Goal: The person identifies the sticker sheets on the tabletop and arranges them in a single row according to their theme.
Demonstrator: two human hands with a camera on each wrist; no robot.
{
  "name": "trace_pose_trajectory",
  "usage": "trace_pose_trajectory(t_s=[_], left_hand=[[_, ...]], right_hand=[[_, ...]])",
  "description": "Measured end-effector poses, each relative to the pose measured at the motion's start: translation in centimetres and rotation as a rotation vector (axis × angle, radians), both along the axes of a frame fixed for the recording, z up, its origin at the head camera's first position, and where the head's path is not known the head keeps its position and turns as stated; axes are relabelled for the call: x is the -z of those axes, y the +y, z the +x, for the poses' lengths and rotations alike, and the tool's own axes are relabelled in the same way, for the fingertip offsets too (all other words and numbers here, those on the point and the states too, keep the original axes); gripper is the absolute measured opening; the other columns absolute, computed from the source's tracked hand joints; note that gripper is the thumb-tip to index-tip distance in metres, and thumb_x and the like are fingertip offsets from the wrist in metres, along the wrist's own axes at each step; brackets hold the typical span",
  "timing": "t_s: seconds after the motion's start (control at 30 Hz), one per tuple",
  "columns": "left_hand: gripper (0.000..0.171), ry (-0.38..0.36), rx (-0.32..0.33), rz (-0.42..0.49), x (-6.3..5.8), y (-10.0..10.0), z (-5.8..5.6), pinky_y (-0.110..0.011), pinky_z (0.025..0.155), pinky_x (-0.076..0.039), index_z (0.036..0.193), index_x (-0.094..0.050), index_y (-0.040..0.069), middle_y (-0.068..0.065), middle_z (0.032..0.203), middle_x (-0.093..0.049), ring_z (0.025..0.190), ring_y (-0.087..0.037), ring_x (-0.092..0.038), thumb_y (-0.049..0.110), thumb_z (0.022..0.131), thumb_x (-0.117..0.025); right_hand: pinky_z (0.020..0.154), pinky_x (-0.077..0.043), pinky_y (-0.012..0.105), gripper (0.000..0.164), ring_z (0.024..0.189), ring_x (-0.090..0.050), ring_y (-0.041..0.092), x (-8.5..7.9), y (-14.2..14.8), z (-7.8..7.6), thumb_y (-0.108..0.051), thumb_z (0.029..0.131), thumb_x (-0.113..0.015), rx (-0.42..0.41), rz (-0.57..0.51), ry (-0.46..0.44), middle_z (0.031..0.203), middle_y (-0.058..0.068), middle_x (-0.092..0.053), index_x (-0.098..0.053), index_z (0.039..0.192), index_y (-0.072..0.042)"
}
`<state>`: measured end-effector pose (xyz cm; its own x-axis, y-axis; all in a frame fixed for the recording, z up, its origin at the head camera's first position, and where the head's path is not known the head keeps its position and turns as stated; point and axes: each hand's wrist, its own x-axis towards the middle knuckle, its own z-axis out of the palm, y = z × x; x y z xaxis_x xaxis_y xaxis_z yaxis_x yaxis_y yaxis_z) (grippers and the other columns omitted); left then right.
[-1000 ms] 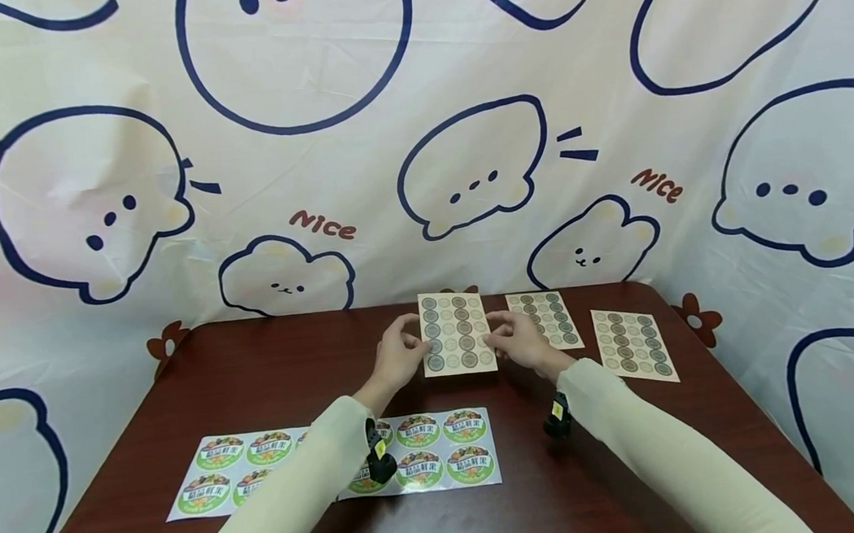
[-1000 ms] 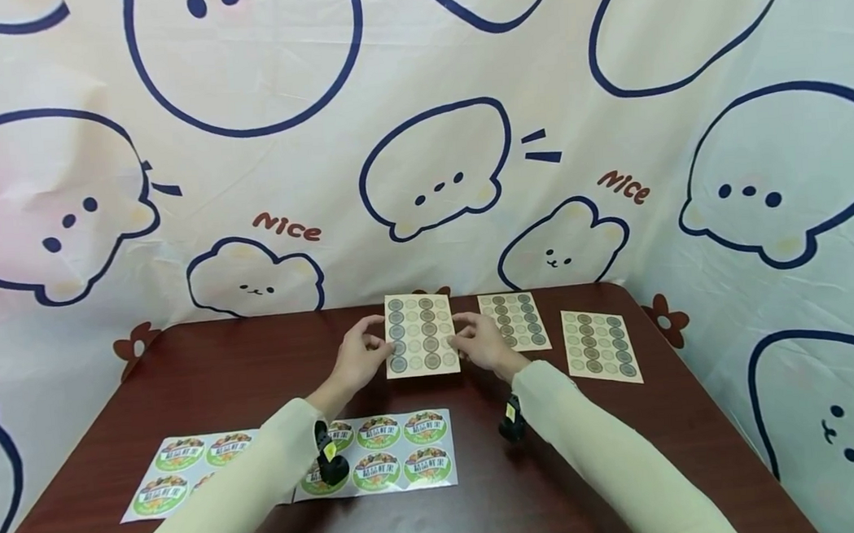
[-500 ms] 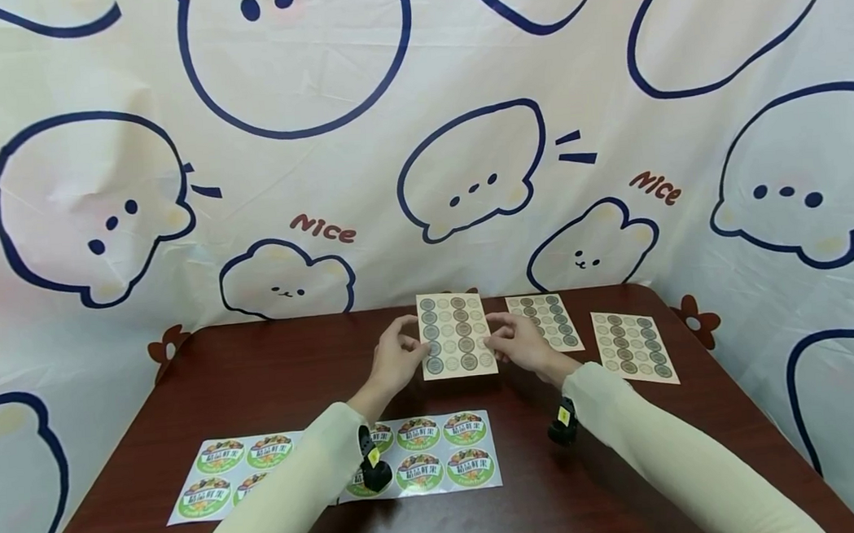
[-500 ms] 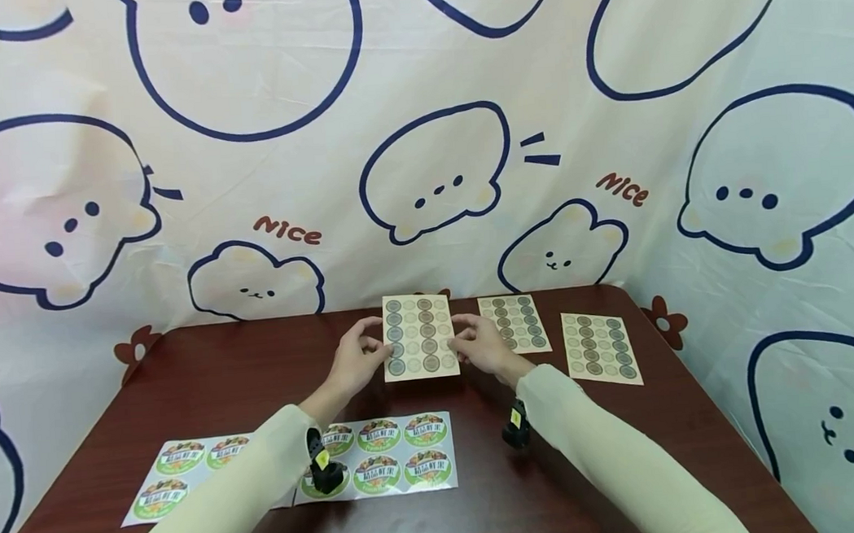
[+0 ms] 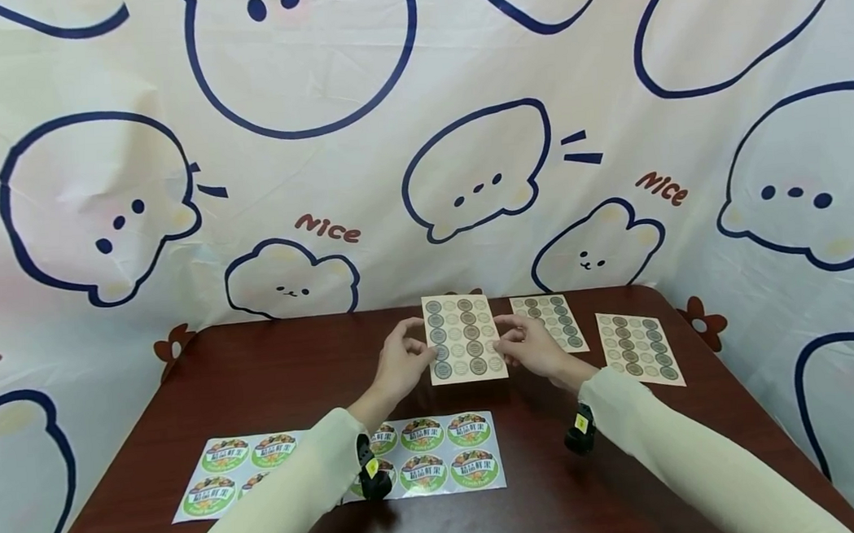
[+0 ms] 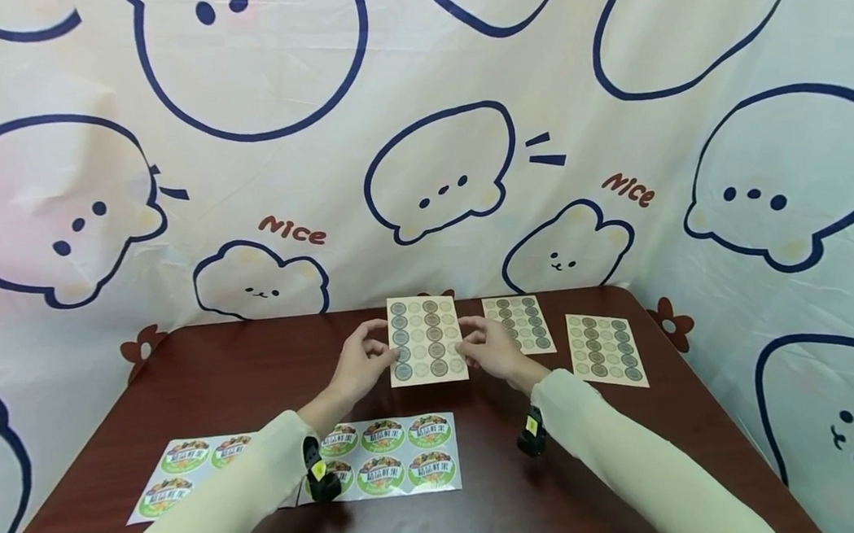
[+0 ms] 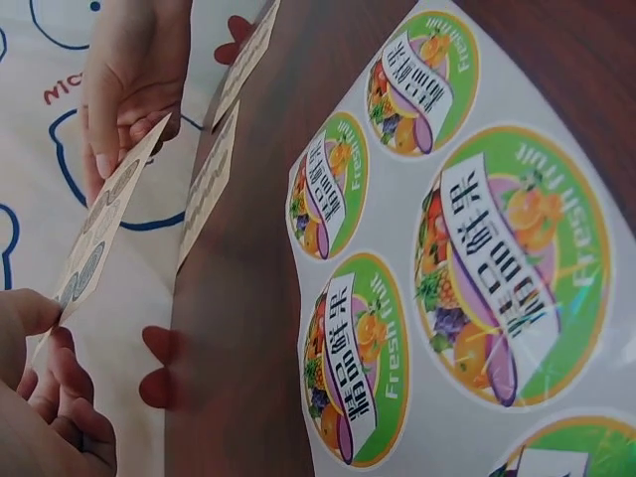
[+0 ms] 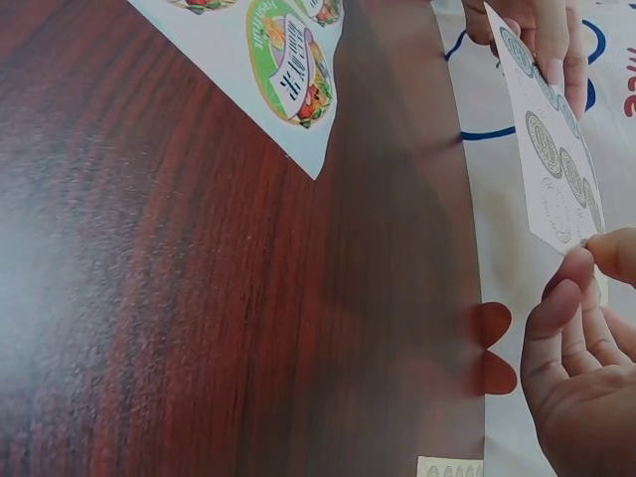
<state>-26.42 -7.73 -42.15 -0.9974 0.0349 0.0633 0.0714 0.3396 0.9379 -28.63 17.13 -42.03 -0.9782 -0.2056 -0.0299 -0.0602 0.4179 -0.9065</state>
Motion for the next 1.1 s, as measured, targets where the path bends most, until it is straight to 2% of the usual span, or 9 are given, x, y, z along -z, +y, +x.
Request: trace_pose_trajectory(t_s=[0.2,0.47,0.53,0.7,0.8,0.97,1.1], left_hand=[[0.052,-0.013,0.018,0.019,0.1,0.2,0.5,-0.028,0.060,-0.042,0.142,-0.051,0.014,-0.007,0.085,-0.069,0.067,-0.014,-0.054,0.011,0.094,-0.070],[0.052,-0.006,0.042,0.060,-0.5,0.3,1.3,-0.029,0.060,-0.041,0.140,-0.051,0.013,-0.006,0.082,-0.067,0.066,-0.015,-0.053,0.009,0.092,-0.070],[0.052,-0.005,0.050,0.068,-0.7,0.3,1.5,-0.029,0.060,-0.042,0.140,-0.051,0.013,-0.007,0.083,-0.068,0.068,-0.020,-0.056,0.009,0.092,-0.070],[0.052,-0.006,0.066,0.078,-0.8,0.6,2.1,-0.028,0.060,-0.040,0.140,-0.051,0.012,-0.006,0.081,-0.068,0.069,-0.021,-0.056,0.008,0.092,-0.070],[0.052,-0.006,0.075,0.082,-1.0,0.9,2.5,-0.028,0.060,-0.039,0.140,-0.050,0.011,-0.005,0.080,-0.067,0.067,-0.017,-0.055,0.007,0.091,-0.070],[0.052,-0.007,0.093,0.100,-1.2,1.3,3.0,-0.028,0.062,-0.041,0.139,-0.050,0.011,-0.004,0.079,-0.066,0.069,-0.025,-0.058,0.007,0.091,-0.070],[0.051,0.002,0.108,0.102,-1.1,1.6,3.3,-0.029,0.063,-0.042,0.139,-0.049,0.011,-0.005,0.080,-0.066,0.069,-0.024,-0.058,0.007,0.092,-0.070]], right_hand=[[0.068,-0.053,0.038,0.056,0.072,-0.061,0.024,0.0,0.5,0.5,-0.012,0.096,-0.066,-0.020,0.015,0.000,0.085,0.003,-0.072,-0.047,0.148,-0.005],[0.067,-0.053,0.037,0.056,0.072,-0.061,0.024,-0.8,1.0,1.4,-0.013,0.095,-0.067,-0.025,0.031,-0.002,0.082,0.000,-0.071,-0.048,0.148,-0.005],[0.067,-0.053,0.037,0.056,0.071,-0.061,0.023,-0.9,1.1,1.6,-0.013,0.095,-0.068,-0.023,0.038,-0.002,0.082,0.000,-0.071,-0.048,0.147,-0.006],[0.066,-0.053,0.037,0.055,0.069,-0.060,0.020,-0.9,1.6,2.1,-0.013,0.096,-0.068,-0.032,0.049,0.012,0.081,0.001,-0.071,-0.048,0.147,-0.005],[0.065,-0.053,0.036,0.056,0.069,-0.060,0.020,-0.8,2.0,2.5,-0.013,0.096,-0.067,-0.048,0.046,0.023,0.082,0.002,-0.071,-0.047,0.148,-0.004],[0.063,-0.052,0.034,0.057,0.070,-0.060,0.022,-1.1,2.6,3.2,-0.012,0.096,-0.067,-0.066,0.042,0.037,0.084,0.005,-0.072,-0.046,0.149,-0.003],[0.063,-0.052,0.033,0.058,0.070,-0.061,0.023,-1.3,3.1,3.6,-0.012,0.096,-0.067,-0.071,0.037,0.031,0.085,0.004,-0.071,-0.045,0.149,-0.003]])
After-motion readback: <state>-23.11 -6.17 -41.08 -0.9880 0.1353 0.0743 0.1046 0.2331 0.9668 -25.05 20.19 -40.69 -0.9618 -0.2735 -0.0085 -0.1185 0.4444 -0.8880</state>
